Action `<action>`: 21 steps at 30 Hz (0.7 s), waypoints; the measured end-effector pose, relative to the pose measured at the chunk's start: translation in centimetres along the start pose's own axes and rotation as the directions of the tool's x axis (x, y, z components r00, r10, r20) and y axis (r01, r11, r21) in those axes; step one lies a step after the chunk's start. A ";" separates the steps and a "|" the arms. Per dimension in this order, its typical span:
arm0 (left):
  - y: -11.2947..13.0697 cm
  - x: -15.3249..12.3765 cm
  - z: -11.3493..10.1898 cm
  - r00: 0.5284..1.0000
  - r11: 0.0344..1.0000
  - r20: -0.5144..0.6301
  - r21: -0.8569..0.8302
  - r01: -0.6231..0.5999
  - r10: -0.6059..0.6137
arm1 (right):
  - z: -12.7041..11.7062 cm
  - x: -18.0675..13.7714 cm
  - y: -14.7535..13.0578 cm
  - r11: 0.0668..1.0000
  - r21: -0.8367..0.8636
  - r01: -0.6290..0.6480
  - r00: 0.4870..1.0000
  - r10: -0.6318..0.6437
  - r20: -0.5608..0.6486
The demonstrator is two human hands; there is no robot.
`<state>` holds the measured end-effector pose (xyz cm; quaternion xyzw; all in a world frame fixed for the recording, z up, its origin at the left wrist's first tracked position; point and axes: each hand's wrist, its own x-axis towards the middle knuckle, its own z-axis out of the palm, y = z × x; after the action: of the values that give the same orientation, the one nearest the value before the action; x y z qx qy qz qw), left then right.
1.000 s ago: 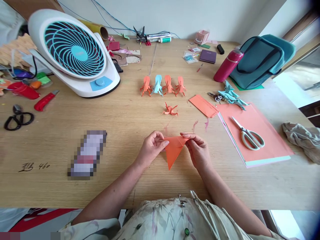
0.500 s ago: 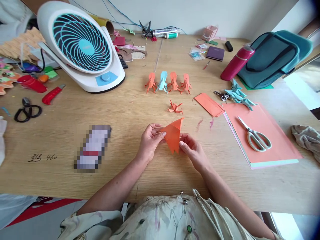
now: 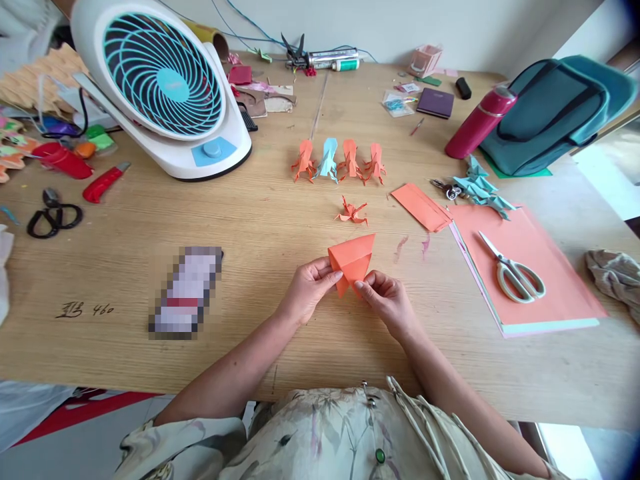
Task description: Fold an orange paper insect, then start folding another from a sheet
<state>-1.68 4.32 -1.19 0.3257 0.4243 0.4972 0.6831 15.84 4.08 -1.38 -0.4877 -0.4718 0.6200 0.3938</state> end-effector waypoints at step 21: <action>-1.2 -0.9 1.2 0.998 0.990 0.060 -0.140 0.034 -0.026 | 0.9 0.0 0.4 0.996 -0.088 0.004 0.998 -0.010 -0.058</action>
<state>-0.29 3.10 -1.46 0.2847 0.3731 0.5058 0.7238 14.99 3.80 -1.72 -0.5207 -0.4887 0.5829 0.3877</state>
